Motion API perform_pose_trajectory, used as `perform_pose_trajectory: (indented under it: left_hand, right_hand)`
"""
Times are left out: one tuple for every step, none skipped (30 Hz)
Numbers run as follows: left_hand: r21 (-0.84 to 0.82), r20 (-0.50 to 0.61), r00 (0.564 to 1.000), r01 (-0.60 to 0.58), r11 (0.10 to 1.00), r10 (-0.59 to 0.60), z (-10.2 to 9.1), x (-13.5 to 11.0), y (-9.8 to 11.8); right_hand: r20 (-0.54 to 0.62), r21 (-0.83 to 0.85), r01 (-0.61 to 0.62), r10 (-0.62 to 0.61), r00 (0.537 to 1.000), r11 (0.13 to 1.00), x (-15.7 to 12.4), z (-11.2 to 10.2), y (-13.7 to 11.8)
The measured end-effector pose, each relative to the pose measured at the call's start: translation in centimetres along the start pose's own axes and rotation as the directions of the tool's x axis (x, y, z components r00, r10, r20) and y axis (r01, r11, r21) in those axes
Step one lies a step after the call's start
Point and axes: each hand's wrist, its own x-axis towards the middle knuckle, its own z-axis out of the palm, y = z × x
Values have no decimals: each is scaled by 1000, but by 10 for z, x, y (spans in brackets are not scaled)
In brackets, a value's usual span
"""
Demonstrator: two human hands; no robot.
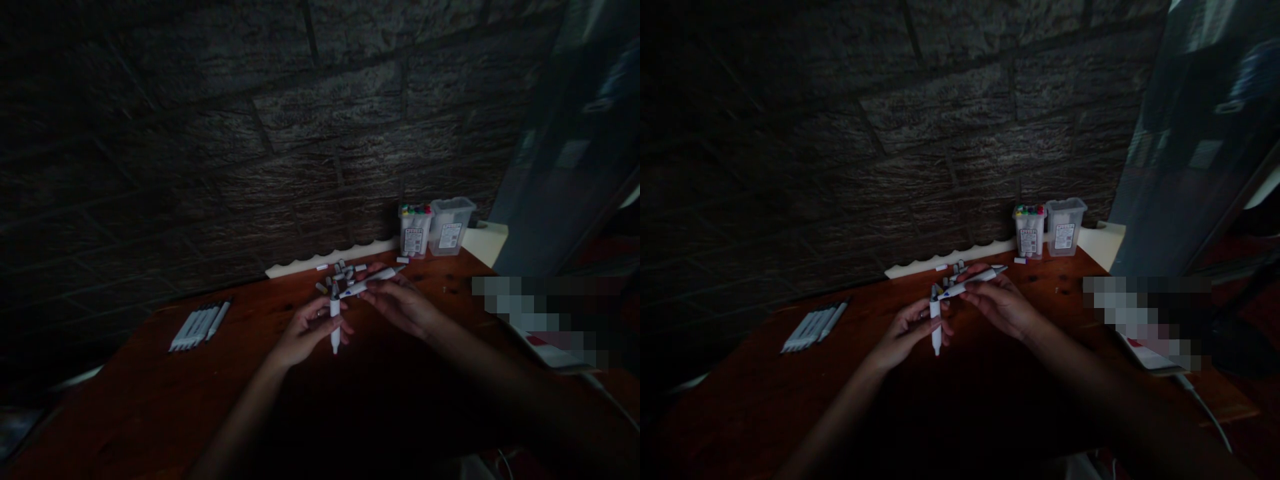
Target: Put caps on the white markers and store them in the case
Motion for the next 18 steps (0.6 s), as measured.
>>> perform_pose_trajectory:
  left_hand:
    - [-5, 0, 1000, 4, 1000, -4, 0, 0, 0]
    - [-9, 0, 1000, 7, 1000, -7, 0, 0, 0]
    - [-12, 2, 1000, 9, 1000, -9, 0, 0, -1]
    - [-14, 5, 1000, 11, 1000, -11, 0, 0, -1]
    - [-16, 7, 1000, 10, 1000, -10, 0, 1, -1]
    - [-15, 9, 1000, 8, 1000, -8, 1, 1, -1]
    - [-15, 12, 1000, 6, 1000, -5, 1, 1, -1]
    - [-14, 16, 1000, 4, 1000, -4, 1, 1, -1]
    - [-12, 19, 1000, 3, 1000, -3, 1, 1, -1]
    - [-10, 20, 1000, 4, 1000, -3, 1, 1, -1]
    - [-9, 22, 1000, 6, 1000, -5, 1, 0, -1]
    - [-10, 22, 1000, 8, 1000, -8, 1, 0, -1]
    - [-12, 20, 1000, 10, 1000, -10, 1, 0, -1]
    - [-13, 17, 1000, 10, 1000, -10, 0, 0, -1]
    - [-16, 15, 1000, 11, 1000, -10, 0, 0, -1]
    - [-17, 15, 1000, 10, 1000, -10, 0, 0, -1]
    - [-18, 15, 1000, 9, 1000, -8, 0, 1, -2]
    - [-18, 15, 1000, 8, 1000, -8, 0, 1, -2]
  right_hand:
    - [4, -7, 3, -3, 1000, 1000, 0, 0, 0]
    - [9, -13, 8, -8, 1000, 1000, 0, -1, 0]
    - [14, -18, 13, -13, 1000, 1000, 0, -1, 1]
    - [19, -25, 14, -14, 1000, 1000, 0, -1, 1]
    - [21, -29, 15, -15, 1000, 999, 0, -1, 1]
    - [23, -31, 16, -15, 1000, 999, 0, -1, 1]
    - [22, -33, 16, -15, 1000, 999, 0, -1, 1]
    - [24, -35, 15, -14, 1000, 999, 0, 0, 1]
    - [27, -37, 16, -15, 1000, 999, 0, 0, 1]
    - [31, -39, 18, -17, 999, 999, 0, 1, 1]
    - [33, -42, 18, -17, 999, 999, 0, 1, 0]
    - [33, -46, 16, -14, 999, 999, -1, 1, 0]
    - [32, -49, 13, -11, 999, 999, -1, 1, 0]
    - [31, -49, 12, -10, 999, 999, -1, 1, 0]
    - [31, -50, 9, -8, 999, 999, -1, 1, 0]
    - [33, -52, 8, -6, 999, 999, -1, 1, 0]
    - [37, -54, 7, -5, 999, 999, -1, 1, 0]
    - [39, -56, 7, -5, 999, 998, -1, 1, 0]
